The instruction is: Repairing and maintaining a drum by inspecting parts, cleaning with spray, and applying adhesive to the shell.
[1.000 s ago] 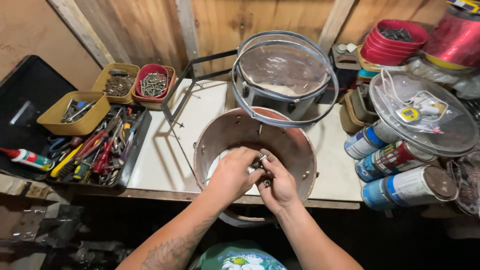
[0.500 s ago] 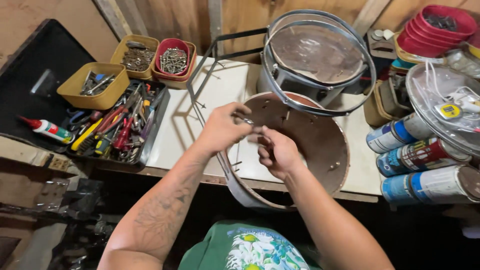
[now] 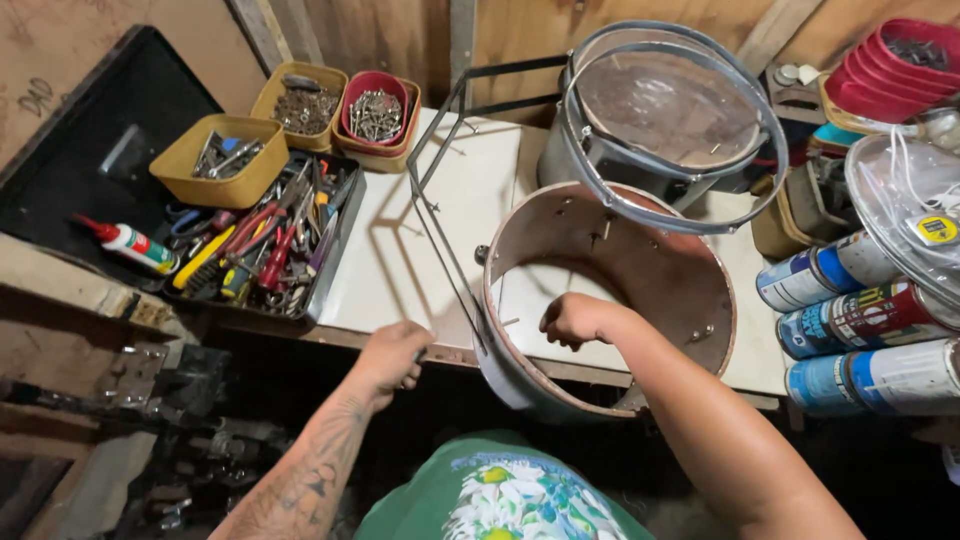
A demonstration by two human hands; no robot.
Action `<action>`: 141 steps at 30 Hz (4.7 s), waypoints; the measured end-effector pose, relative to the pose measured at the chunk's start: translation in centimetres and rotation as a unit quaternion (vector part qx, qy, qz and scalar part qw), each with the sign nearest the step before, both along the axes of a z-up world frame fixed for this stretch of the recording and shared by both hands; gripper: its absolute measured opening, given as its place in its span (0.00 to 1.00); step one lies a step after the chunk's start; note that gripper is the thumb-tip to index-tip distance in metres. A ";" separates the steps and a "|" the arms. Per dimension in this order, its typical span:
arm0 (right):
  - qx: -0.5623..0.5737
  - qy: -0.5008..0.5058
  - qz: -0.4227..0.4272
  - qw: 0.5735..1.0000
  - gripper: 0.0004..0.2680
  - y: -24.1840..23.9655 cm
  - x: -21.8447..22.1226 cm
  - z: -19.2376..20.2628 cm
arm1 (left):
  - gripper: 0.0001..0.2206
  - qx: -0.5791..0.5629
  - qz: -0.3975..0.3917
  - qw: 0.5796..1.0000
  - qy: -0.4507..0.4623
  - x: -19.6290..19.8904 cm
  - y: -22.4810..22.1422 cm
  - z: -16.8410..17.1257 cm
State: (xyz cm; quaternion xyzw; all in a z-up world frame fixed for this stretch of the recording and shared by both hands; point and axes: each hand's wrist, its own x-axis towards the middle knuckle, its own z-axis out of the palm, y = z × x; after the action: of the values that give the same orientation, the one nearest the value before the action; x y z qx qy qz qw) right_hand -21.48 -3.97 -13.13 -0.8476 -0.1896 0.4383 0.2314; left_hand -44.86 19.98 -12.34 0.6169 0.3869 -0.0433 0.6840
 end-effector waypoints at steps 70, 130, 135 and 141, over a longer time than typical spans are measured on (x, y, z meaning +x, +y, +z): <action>0.141 0.314 0.103 0.933 0.05 2.0 -4.5 0.7 | 0.09 0.067 0.142 0.965 0.211 -3.4 -22.6 2.1; 0.221 -0.168 0.209 0.938 0.09 -1.3 -1.6 8.4 | 0.11 0.086 0.291 0.953 -0.022 -0.8 -9.6 4.3; 0.248 -0.183 0.098 0.946 0.10 -3.0 -1.3 8.9 | 0.13 0.296 0.275 0.915 0.010 0.7 2.4 0.7; 0.259 -0.050 -0.170 0.949 0.07 -2.1 -2.7 12.7 | 0.15 0.468 0.406 0.778 0.105 -1.3 19.6 -0.7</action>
State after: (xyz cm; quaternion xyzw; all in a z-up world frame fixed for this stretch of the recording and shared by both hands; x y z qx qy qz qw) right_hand -24.22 -6.04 -0.39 -0.7988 -0.1614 0.2852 0.5045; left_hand -46.21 39.55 -13.07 0.6382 0.6436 0.3604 0.2204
